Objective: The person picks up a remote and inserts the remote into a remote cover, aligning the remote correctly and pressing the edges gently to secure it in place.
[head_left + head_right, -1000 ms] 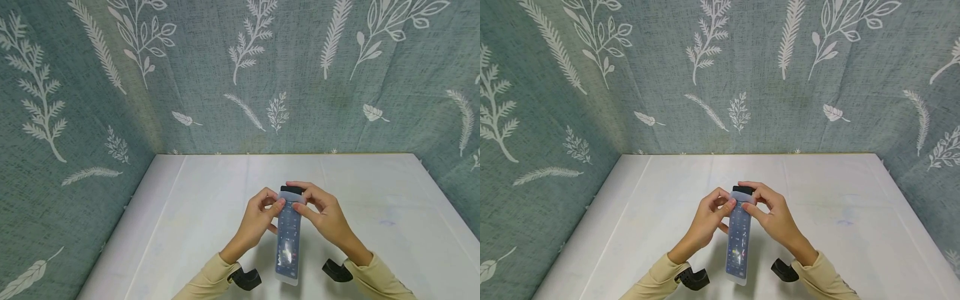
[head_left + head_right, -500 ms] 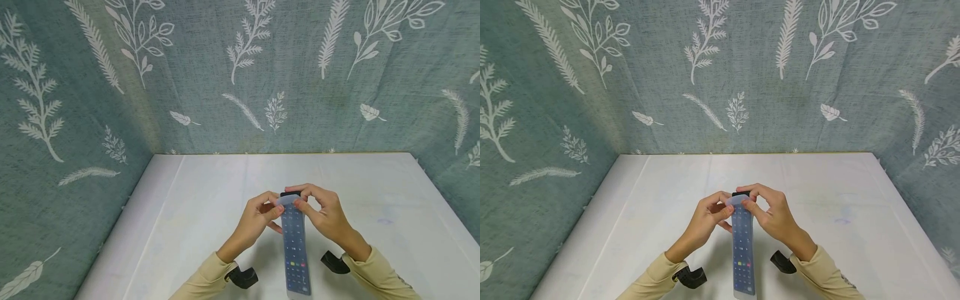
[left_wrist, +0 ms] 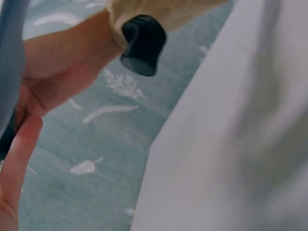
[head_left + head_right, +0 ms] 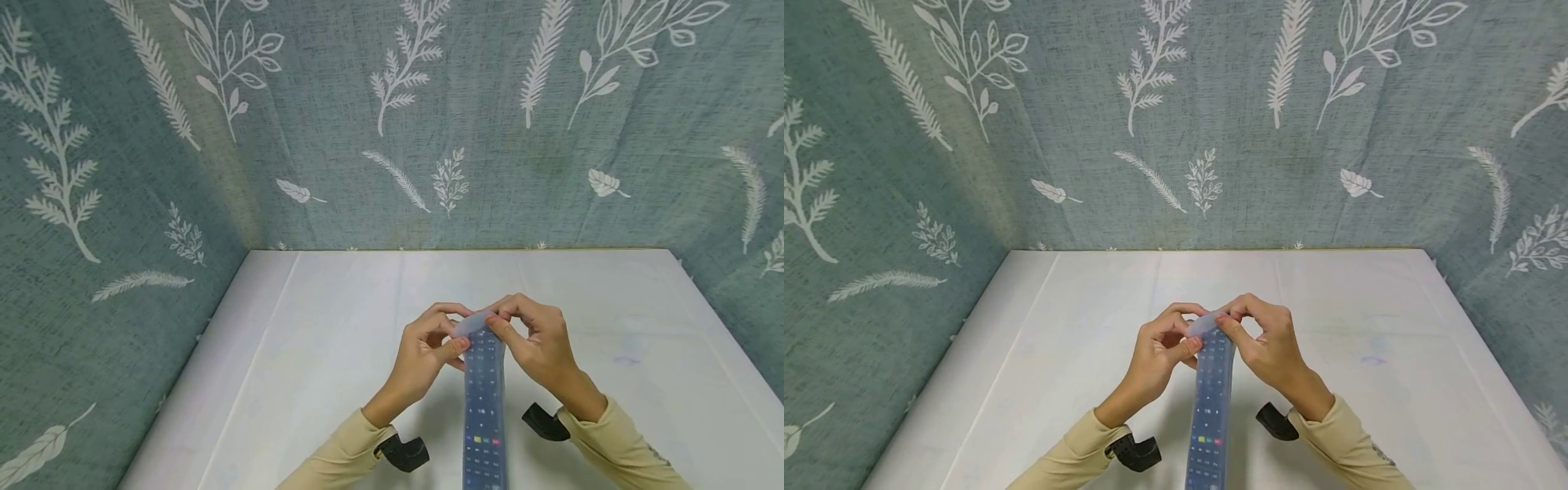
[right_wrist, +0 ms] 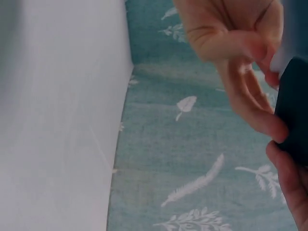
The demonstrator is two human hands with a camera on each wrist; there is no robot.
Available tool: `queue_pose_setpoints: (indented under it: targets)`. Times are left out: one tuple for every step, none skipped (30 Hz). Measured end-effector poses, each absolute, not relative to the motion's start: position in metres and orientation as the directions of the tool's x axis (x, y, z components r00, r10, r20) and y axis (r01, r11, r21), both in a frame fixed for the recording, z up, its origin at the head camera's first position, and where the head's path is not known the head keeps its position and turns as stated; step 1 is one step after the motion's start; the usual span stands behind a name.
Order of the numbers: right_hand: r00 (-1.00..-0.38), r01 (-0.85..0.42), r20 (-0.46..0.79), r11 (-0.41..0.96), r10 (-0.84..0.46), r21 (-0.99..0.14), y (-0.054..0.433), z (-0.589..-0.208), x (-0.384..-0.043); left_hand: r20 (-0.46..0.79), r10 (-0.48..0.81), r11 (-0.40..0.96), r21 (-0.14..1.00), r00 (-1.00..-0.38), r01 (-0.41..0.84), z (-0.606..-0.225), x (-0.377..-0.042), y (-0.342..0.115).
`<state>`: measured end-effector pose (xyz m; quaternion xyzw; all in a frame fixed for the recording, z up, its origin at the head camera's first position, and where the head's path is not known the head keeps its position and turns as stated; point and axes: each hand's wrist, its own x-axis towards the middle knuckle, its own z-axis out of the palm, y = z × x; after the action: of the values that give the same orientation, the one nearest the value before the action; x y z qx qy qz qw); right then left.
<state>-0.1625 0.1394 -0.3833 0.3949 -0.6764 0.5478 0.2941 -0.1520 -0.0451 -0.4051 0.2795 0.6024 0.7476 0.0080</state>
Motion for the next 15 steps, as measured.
queue_pose_setpoints:
  targets:
    - [-0.536,-0.842,0.816,0.064,-0.217,-0.536,0.14,-0.383,-0.162,0.407,0.342,-0.273,0.906,-0.847,0.325,-0.404,-0.153,-0.045]
    - [-0.569,-0.818,0.79,0.054,-0.228,-0.573,0.141,-0.383,-0.162,0.402,0.332,-0.272,0.907,-0.854,0.321,-0.403,-0.153,-0.045]
    - [-0.604,-0.789,0.758,0.051,-0.245,-0.612,0.141,-0.383,-0.161,0.395,0.319,-0.269,0.909,-0.862,0.317,-0.403,-0.154,-0.045]
    - [-0.642,-0.755,0.72,0.055,-0.262,-0.653,0.141,-0.383,-0.159,0.387,0.302,-0.261,0.913,-0.871,0.315,-0.402,-0.154,-0.046]
    - [-0.684,-0.714,0.674,0.066,-0.278,-0.697,0.142,-0.384,-0.158,0.376,0.284,-0.253,0.917,-0.882,0.31,-0.402,-0.154,-0.046]
    - [-0.725,-0.669,0.624,0.081,-0.291,-0.739,0.142,-0.385,-0.156,0.368,0.265,-0.243,0.92,-0.891,0.308,-0.402,-0.155,-0.047]
    - [-0.759,-0.628,0.578,0.101,-0.302,-0.772,0.143,-0.386,-0.154,0.36,0.249,-0.231,0.924,-0.899,0.305,-0.402,-0.155,-0.047]
    - [-0.788,-0.589,0.533,0.125,-0.308,-0.799,0.143,-0.387,-0.153,0.352,0.236,-0.221,0.927,-0.906,0.302,-0.402,-0.155,-0.047]
    - [-0.807,-0.561,0.501,0.14,-0.312,-0.816,0.144,-0.389,-0.152,0.346,0.226,-0.212,0.93,-0.911,0.3,-0.402,-0.154,-0.047]
    - [-0.82,-0.541,0.48,0.152,-0.312,-0.827,0.145,-0.39,-0.151,0.344,0.219,-0.204,0.931,-0.913,0.301,-0.401,-0.154,-0.047]
    - [-0.826,-0.531,0.469,0.156,-0.312,-0.833,0.145,-0.391,-0.15,0.347,0.217,-0.201,0.931,-0.913,0.306,-0.401,-0.153,-0.047]
    - [-0.828,-0.529,0.466,0.157,-0.313,-0.834,0.146,-0.392,-0.15,0.356,0.215,-0.194,0.928,-0.909,0.318,-0.401,-0.153,-0.047]
    - [-0.825,-0.533,0.47,0.154,-0.313,-0.832,0.147,-0.393,-0.151,0.372,0.214,-0.186,0.923,-0.903,0.336,-0.401,-0.152,-0.046]
    - [-0.821,-0.538,0.478,0.146,-0.312,-0.83,0.147,-0.394,-0.151,0.394,0.213,-0.173,0.916,-0.894,0.362,-0.401,-0.152,-0.046]
    - [-0.813,-0.548,0.488,0.136,-0.317,-0.825,0.147,-0.395,-0.151,0.418,0.213,-0.164,0.907,-0.883,0.389,-0.402,-0.151,-0.046]
